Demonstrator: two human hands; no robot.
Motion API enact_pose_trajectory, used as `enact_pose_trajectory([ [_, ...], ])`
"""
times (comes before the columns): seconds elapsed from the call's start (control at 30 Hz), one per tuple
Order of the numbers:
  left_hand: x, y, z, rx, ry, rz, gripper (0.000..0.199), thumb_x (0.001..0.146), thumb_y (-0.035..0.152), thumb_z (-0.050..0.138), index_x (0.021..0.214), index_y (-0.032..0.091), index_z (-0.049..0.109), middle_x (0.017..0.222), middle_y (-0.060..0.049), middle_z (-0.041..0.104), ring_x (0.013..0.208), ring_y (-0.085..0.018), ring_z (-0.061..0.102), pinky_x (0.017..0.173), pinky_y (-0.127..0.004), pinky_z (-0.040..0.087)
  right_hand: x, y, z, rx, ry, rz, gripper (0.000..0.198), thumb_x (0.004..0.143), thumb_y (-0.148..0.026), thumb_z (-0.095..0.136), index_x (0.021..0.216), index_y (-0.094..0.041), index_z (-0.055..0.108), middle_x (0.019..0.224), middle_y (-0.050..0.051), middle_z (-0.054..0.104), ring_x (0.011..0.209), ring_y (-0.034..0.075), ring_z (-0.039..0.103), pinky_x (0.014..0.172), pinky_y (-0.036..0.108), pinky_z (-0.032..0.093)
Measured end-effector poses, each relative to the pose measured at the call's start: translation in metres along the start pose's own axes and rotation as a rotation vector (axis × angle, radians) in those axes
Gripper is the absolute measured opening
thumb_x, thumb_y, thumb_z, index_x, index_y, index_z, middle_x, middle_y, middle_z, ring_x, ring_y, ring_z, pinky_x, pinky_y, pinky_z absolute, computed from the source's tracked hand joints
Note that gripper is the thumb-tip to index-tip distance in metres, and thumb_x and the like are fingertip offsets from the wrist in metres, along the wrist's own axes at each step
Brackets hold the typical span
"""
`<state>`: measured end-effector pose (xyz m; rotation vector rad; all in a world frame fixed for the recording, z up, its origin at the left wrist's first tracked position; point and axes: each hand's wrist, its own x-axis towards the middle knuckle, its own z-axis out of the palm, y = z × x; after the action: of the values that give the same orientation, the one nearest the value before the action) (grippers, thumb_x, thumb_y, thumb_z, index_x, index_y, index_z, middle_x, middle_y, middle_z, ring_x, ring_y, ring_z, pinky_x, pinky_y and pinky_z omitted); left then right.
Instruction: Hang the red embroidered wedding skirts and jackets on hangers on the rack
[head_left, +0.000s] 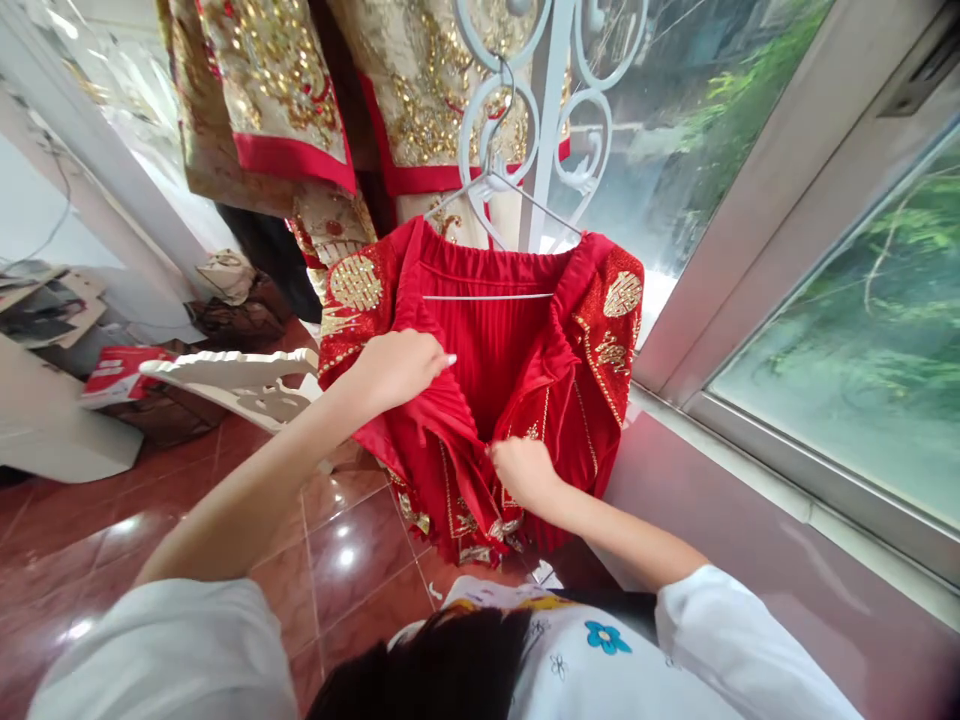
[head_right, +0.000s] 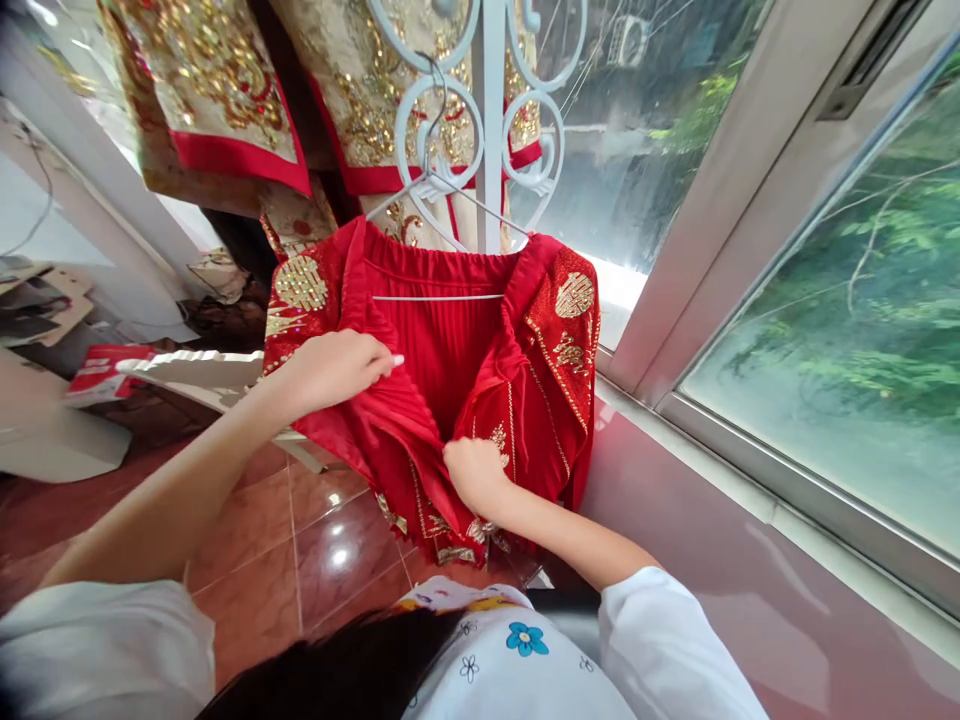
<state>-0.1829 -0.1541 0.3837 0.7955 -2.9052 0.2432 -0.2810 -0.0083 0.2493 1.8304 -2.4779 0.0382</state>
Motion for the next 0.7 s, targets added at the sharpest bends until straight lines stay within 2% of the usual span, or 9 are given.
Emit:
enact_pose_trajectory([
  [0.07,0.007,0.006,0.001,-0.09,0.225,-0.217,0.045,0.091,0.045,0.037,0.096,0.015,0.07,0.091,-0.013,0.069,0.092,-0.028,0.063,0.085,-0.039,0.045,0.016,0.019,-0.036,0.066,0.305,0.163,0.036,0.094,-0.025,0.033,0.113,-0.012,0.061,0.098,0.016,0.066,0.086,0.021,0.065,0.073,0.033,0.052],
  [0.1,0.013,0.011,0.002,-0.135,0.368,-0.287,0.045,0.091,0.045,0.038,0.109,0.015,0.066,0.103,-0.015,0.067,0.103,-0.03,0.059,0.091,-0.043,0.043,0.027,0.03,-0.054,0.101,0.533,0.262,0.041,0.094,-0.029,0.032,0.125,-0.012,0.053,0.114,0.018,0.061,0.102,0.023,0.061,0.084,0.036,0.05],
  [0.13,0.018,0.016,0.004,-0.173,0.5,-0.338,0.046,0.09,0.043,0.041,0.122,0.015,0.058,0.118,-0.017,0.06,0.115,-0.032,0.052,0.099,-0.047,0.038,0.04,0.04,-0.07,0.122,0.718,0.353,0.048,0.093,-0.032,0.033,0.136,-0.012,0.043,0.13,0.019,0.051,0.119,0.025,0.05,0.095,0.041,0.044],
  [0.2,0.028,0.023,0.01,-0.232,0.659,-0.428,0.061,0.087,0.039,0.049,0.142,0.014,0.036,0.143,-0.02,0.037,0.134,-0.036,0.031,0.11,-0.055,0.022,0.066,0.061,-0.09,0.162,0.904,0.539,0.067,0.087,-0.038,0.043,0.145,-0.012,0.025,0.148,0.02,0.027,0.136,0.033,0.025,0.105,0.054,0.031],
  [0.27,0.033,0.022,0.017,-0.244,0.701,-0.501,0.075,0.084,0.038,0.054,0.147,0.014,0.022,0.151,-0.021,0.021,0.14,-0.039,0.017,0.111,-0.059,0.012,0.086,0.08,-0.095,0.217,0.899,0.673,0.08,0.08,-0.037,0.05,0.148,-0.011,0.016,0.151,0.021,0.014,0.139,0.039,0.012,0.104,0.063,0.023],
  [0.4,0.027,0.003,0.026,-0.104,0.702,-0.482,0.064,0.089,0.032,0.047,0.147,0.019,0.023,0.151,-0.018,0.023,0.139,-0.037,0.02,0.11,-0.058,0.019,0.102,0.115,-0.08,0.313,0.824,0.731,0.079,0.077,-0.021,0.047,0.147,-0.011,0.013,0.15,0.022,0.014,0.136,0.038,0.019,0.102,0.064,0.025],
  [0.53,0.011,-0.009,0.019,0.014,0.649,-0.446,0.059,0.09,0.021,0.04,0.147,0.02,0.022,0.149,-0.022,0.024,0.136,-0.041,0.024,0.102,-0.065,0.026,0.099,0.144,-0.079,0.322,0.892,0.617,0.066,0.076,-0.008,0.035,0.142,-0.008,0.026,0.141,0.021,0.035,0.126,0.028,0.039,0.101,0.048,0.036],
  [0.63,0.001,-0.02,-0.002,0.013,0.584,-0.409,0.057,0.089,0.014,0.034,0.146,0.016,0.024,0.14,-0.025,0.036,0.124,-0.039,0.042,0.093,-0.059,0.04,0.092,0.166,-0.096,0.321,0.907,0.575,0.052,0.078,-0.005,0.031,0.127,-0.01,0.046,0.119,0.015,0.055,0.111,0.025,0.052,0.095,0.044,0.04],
  [0.7,-0.001,-0.039,-0.021,0.007,0.535,-0.434,0.053,0.087,0.013,0.035,0.14,0.014,0.035,0.132,-0.023,0.044,0.116,-0.036,0.049,0.089,-0.056,0.044,0.089,0.185,-0.113,0.344,0.916,0.582,0.045,0.079,-0.006,0.031,0.117,-0.011,0.055,0.108,0.013,0.059,0.106,0.024,0.053,0.094,0.044,0.038],
])
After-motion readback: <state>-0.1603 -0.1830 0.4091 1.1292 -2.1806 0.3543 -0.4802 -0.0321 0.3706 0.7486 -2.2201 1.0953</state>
